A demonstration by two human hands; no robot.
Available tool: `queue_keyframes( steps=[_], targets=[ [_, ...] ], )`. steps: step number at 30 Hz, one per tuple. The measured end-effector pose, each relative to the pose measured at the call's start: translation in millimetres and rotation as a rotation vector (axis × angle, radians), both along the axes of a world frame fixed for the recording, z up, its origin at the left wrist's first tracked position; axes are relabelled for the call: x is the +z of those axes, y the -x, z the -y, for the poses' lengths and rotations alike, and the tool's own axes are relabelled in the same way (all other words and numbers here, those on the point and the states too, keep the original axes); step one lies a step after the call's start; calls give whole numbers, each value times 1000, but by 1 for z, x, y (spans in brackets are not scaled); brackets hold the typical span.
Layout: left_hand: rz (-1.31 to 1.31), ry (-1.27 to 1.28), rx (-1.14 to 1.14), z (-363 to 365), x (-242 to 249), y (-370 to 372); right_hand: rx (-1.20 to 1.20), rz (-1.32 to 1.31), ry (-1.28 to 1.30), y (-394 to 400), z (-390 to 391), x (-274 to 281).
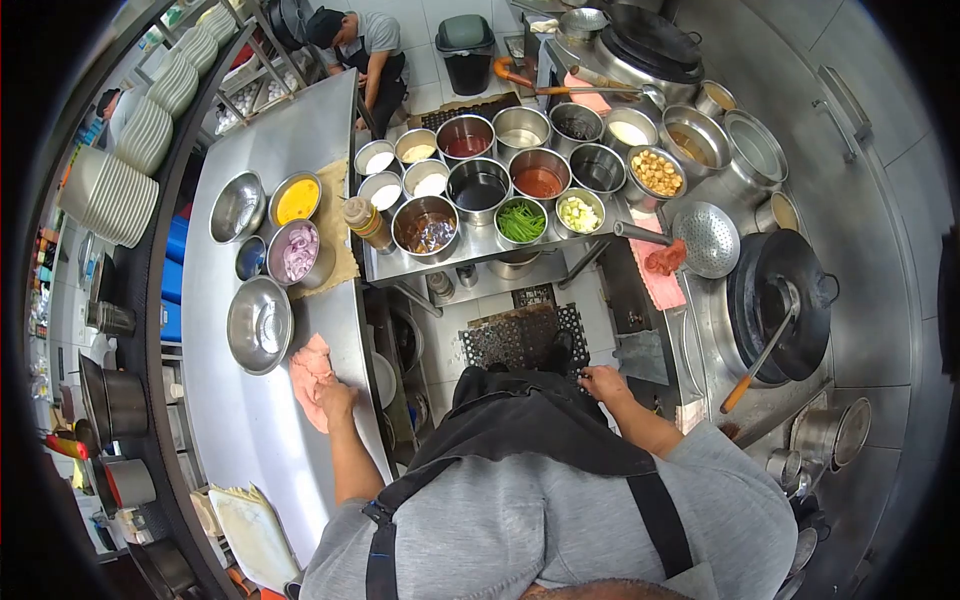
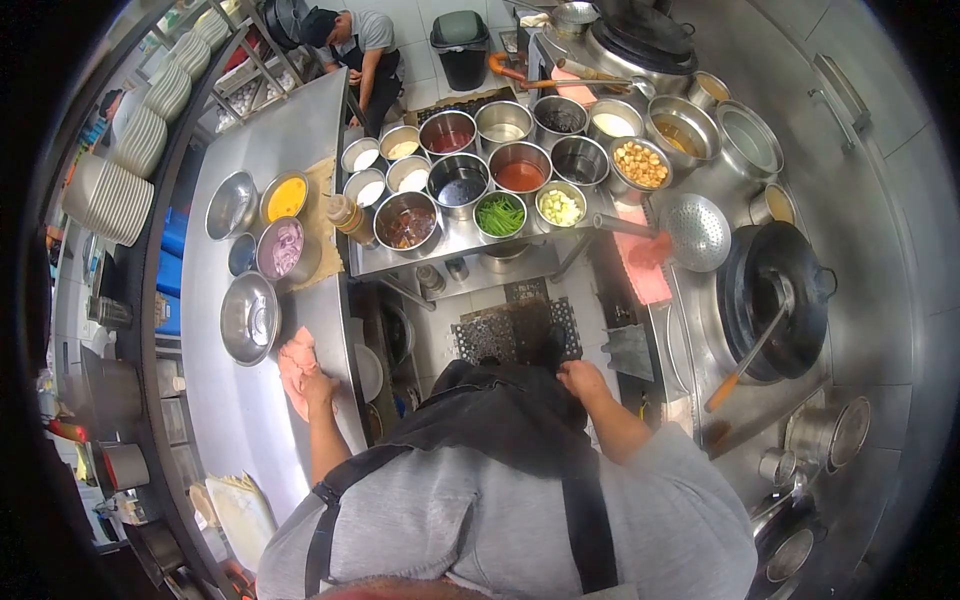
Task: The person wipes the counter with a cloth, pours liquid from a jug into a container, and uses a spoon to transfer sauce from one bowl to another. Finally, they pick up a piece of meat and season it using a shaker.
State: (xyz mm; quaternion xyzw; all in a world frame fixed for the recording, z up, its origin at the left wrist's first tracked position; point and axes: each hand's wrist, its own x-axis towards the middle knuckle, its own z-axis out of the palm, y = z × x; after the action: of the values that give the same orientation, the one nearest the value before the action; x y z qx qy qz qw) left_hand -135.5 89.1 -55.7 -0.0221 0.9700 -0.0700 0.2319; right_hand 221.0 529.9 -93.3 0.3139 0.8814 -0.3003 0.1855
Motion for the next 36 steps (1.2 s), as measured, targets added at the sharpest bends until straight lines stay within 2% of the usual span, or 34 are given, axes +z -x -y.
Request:
queue_keyframes(
  steps=[5,8,10,12,14,16,20,22,23,25,28,32,36],
  targets=[
    [39,-29,102,-11,19,0,6,64,48,-8,-12,-15],
    [-78,-121,-22,-5,-14,13,-6,61,44,-21,-23,-26],
    [-228,-291,-80,-59,14,-1,-25,83,52,-25,-29,-22],
    [-118,-550,-191,-118,40,-12,-53,100,22,-33,-38,-25],
    [38,-690,-327,-155,28,-20,-58,103,34,-39,-47,-28],
    [300,-620,-323,-200,39,-35,-128,38,41,-41,-55,-23],
    [432,-551,-402,-245,15,-54,-216,4,82,-49,-75,-31],
    [503,-413,-617,-275,20,-61,-230,5,103,-54,-92,-35],
    [583,-416,-541,-286,27,-61,-247,-18,83,-62,-100,-45],
    [545,-426,-578,-305,33,-56,-258,-41,68,-59,-115,-41],
    [483,-431,-619,-326,38,-44,-296,65,121,-53,-133,-35],
    [425,-494,-462,-355,57,-35,-206,39,121,-47,-149,-30],
    [425,-574,-561,-378,52,-24,-191,-16,131,-41,-162,-41]
  ],
)
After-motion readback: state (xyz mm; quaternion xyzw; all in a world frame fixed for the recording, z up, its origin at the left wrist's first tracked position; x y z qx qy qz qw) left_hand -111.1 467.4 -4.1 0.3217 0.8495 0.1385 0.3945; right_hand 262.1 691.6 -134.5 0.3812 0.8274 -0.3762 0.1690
